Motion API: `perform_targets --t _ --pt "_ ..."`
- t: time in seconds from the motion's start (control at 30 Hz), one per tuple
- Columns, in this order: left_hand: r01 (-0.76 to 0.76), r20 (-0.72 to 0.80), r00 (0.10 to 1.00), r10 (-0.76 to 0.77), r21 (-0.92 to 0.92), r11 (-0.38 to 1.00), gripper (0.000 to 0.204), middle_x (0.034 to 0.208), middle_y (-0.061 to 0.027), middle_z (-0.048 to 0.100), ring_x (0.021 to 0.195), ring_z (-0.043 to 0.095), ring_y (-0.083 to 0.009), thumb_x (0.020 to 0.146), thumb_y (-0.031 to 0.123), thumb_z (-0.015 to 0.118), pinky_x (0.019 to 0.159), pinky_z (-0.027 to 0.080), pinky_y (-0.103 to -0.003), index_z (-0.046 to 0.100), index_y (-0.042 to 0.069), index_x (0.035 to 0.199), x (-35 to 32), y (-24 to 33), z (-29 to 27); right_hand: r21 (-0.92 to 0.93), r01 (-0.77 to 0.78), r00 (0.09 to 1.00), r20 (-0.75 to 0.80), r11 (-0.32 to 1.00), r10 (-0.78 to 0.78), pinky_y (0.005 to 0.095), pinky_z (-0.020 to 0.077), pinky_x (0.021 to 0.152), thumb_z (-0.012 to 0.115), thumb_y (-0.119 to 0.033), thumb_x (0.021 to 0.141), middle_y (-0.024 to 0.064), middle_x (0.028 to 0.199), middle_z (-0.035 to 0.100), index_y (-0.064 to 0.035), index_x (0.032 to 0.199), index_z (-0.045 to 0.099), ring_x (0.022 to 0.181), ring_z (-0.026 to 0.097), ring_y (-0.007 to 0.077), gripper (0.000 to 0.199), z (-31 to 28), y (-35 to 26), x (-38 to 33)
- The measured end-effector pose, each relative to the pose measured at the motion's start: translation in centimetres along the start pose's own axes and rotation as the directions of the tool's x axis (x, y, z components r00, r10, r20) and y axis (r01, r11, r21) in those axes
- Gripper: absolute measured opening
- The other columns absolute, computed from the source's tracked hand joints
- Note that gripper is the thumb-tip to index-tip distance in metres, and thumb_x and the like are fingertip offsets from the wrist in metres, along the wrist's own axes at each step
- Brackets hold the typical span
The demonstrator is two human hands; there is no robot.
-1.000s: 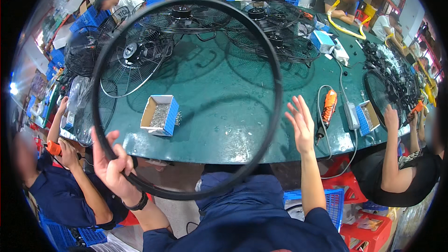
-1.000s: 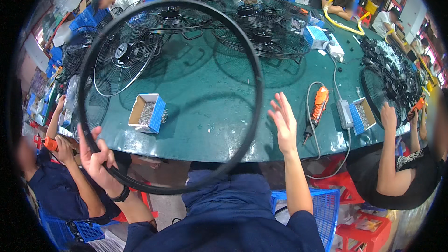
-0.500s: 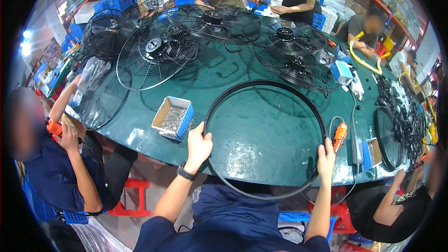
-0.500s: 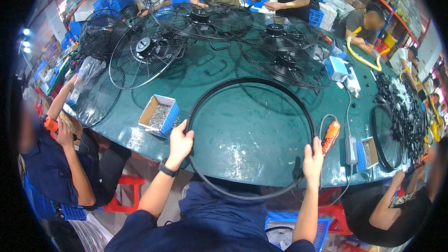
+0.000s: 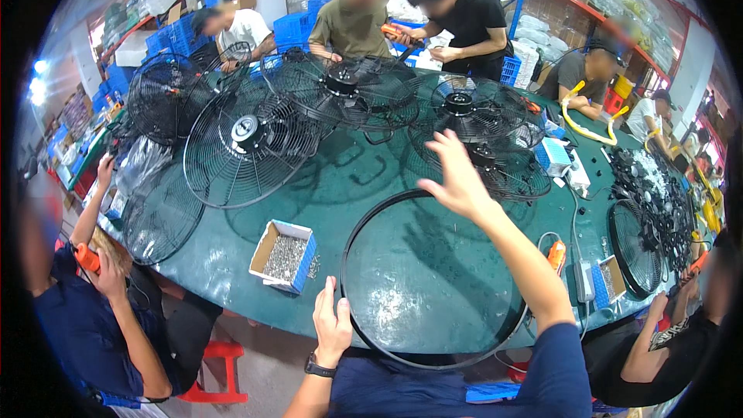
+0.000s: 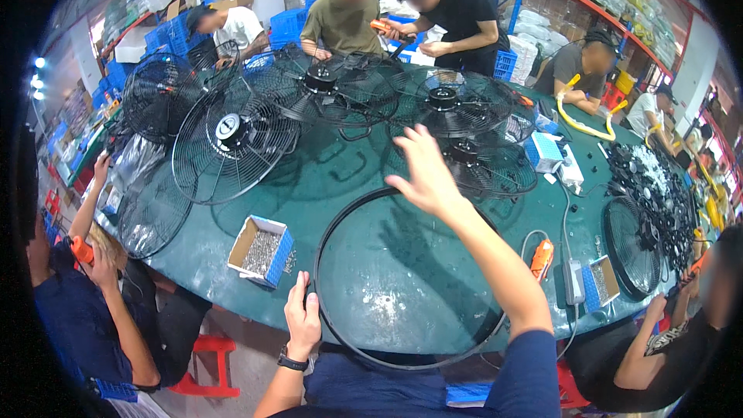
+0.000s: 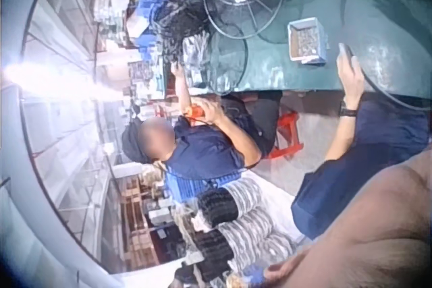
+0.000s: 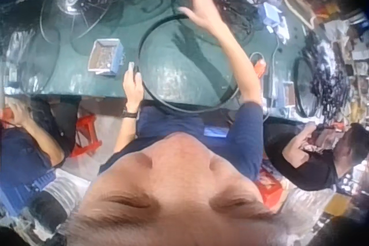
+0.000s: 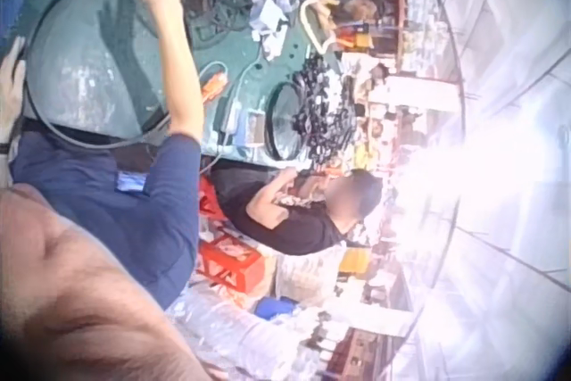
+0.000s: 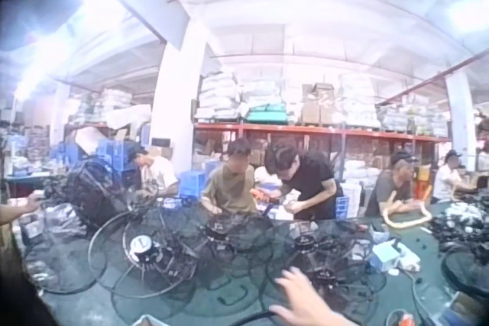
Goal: Assemble the outer grill and motor components of industrial fans at a factory workbench.
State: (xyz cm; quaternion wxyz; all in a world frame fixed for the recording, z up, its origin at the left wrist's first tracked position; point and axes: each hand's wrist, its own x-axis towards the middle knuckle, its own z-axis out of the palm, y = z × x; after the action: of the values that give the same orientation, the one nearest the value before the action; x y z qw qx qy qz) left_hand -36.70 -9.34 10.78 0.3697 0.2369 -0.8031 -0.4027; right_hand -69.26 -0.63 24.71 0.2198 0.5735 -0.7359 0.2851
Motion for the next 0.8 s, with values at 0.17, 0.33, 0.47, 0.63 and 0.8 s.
perform_targets --t 0.17,0.33,0.47,0.63,0.8 --pt "-0.018 -0.080 0.997 0.018 -0.002 1.000 0.038 0.112 -0.0276 0.060 0.104 0.058 -0.0404 0.085 0.007 0.051 0.092 0.045 -0.042 0.054 -0.012 0.117 0.4 -0.3 0.0 -0.036 0.089 0.992 0.090 0.995 -0.085 0.0455 0.0429 0.092 0.071 -0.021 0.075 0.0221 0.105 0.059 -0.0016 0.108 0.054 0.106 0.054 0.0383 0.041 8.7 0.5 10.3" --pt "-0.038 -0.078 0.996 0.041 0.036 0.999 0.036 0.106 -0.0273 0.062 0.099 0.060 -0.0411 0.081 0.005 0.053 0.088 0.047 -0.043 0.057 -0.012 0.113 0.5 -0.4 -0.1 -0.192 0.107 0.991 0.098 0.976 -0.090 0.0447 0.0492 0.066 0.065 -0.014 0.077 0.0155 0.075 0.063 -0.0035 0.082 0.055 0.074 0.064 0.0333 0.015 7.9 0.6 15.7" --pt "-0.044 -0.093 0.995 0.047 0.035 0.998 0.035 0.105 -0.0276 0.062 0.098 0.060 -0.0415 0.080 0.004 0.054 0.088 0.047 -0.043 0.057 -0.011 0.111 0.4 -0.4 -0.2 -0.367 0.318 0.947 0.071 0.874 -0.315 0.0437 0.0498 0.066 0.066 -0.008 0.072 0.0154 0.078 0.062 -0.0031 0.082 0.055 0.078 0.063 0.0338 0.015 0.1 1.7 21.9" --pt "-0.053 -0.110 0.992 0.055 0.015 0.998 0.036 0.104 -0.0277 0.062 0.097 0.059 -0.0421 0.080 0.004 0.054 0.086 0.047 -0.044 0.057 -0.010 0.112 0.4 -0.4 -0.2 -0.382 0.472 0.877 0.111 0.795 -0.467 0.0421 0.0491 0.072 0.067 -0.004 0.073 0.0183 0.084 0.061 0.0004 0.095 0.056 0.083 0.062 0.0340 0.025 -10.6 -1.8 21.8" --pt "-0.035 -0.094 0.995 0.035 0.008 0.999 0.035 0.108 -0.0251 0.063 0.099 0.061 -0.0378 0.081 0.004 0.053 0.090 0.047 -0.040 0.058 -0.009 0.114 0.2 -0.5 -0.2 -0.168 0.166 0.984 0.098 0.972 -0.151 0.0284 0.0483 0.081 0.067 0.000 0.076 0.0132 0.099 0.063 0.0024 0.116 0.057 0.086 0.059 0.0160 0.041 -23.0 -11.0 16.4"
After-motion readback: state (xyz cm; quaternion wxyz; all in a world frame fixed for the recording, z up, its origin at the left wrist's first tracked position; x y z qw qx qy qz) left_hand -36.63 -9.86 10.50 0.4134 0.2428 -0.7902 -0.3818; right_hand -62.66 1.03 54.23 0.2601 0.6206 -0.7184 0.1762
